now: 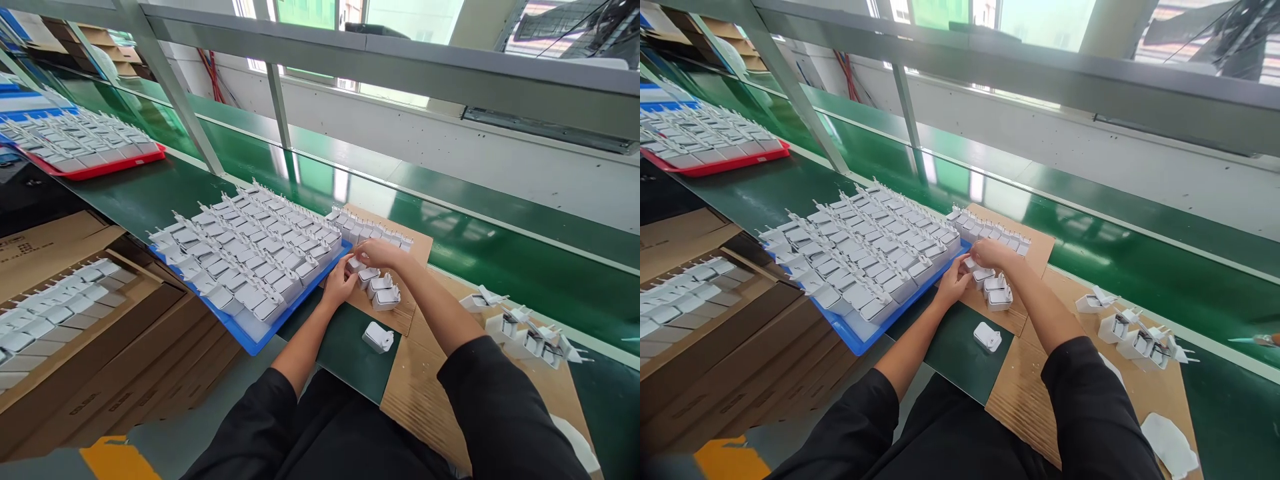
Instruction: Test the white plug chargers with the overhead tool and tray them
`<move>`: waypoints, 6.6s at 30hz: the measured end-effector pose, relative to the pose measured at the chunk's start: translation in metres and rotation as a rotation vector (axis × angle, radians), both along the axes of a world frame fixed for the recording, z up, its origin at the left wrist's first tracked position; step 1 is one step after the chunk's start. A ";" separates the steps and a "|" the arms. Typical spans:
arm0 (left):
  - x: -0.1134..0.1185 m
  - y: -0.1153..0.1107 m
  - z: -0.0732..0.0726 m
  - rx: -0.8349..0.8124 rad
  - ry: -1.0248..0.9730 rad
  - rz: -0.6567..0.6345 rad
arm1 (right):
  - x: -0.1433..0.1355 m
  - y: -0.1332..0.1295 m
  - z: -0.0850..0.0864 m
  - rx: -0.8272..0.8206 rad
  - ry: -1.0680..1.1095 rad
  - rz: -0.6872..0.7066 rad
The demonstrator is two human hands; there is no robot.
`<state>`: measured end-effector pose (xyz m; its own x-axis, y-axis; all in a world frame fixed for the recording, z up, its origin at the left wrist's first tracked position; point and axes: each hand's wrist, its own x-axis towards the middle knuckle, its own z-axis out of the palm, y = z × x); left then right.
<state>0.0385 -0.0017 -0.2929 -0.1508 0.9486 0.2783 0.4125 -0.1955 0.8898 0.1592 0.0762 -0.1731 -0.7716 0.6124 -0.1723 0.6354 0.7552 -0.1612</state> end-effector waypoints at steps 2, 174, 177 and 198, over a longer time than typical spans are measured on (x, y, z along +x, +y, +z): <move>0.000 0.000 0.000 0.008 0.028 0.005 | 0.009 -0.005 0.007 0.009 0.077 -0.043; -0.061 -0.078 -0.013 0.230 0.980 -0.080 | 0.113 -0.055 -0.134 -0.198 0.606 -0.330; -0.060 -0.076 -0.014 0.207 0.975 -0.063 | 0.111 -0.057 -0.130 -0.213 0.605 -0.345; -0.158 -0.002 -0.019 0.153 0.872 0.103 | 0.112 -0.060 -0.134 -0.173 0.718 -0.371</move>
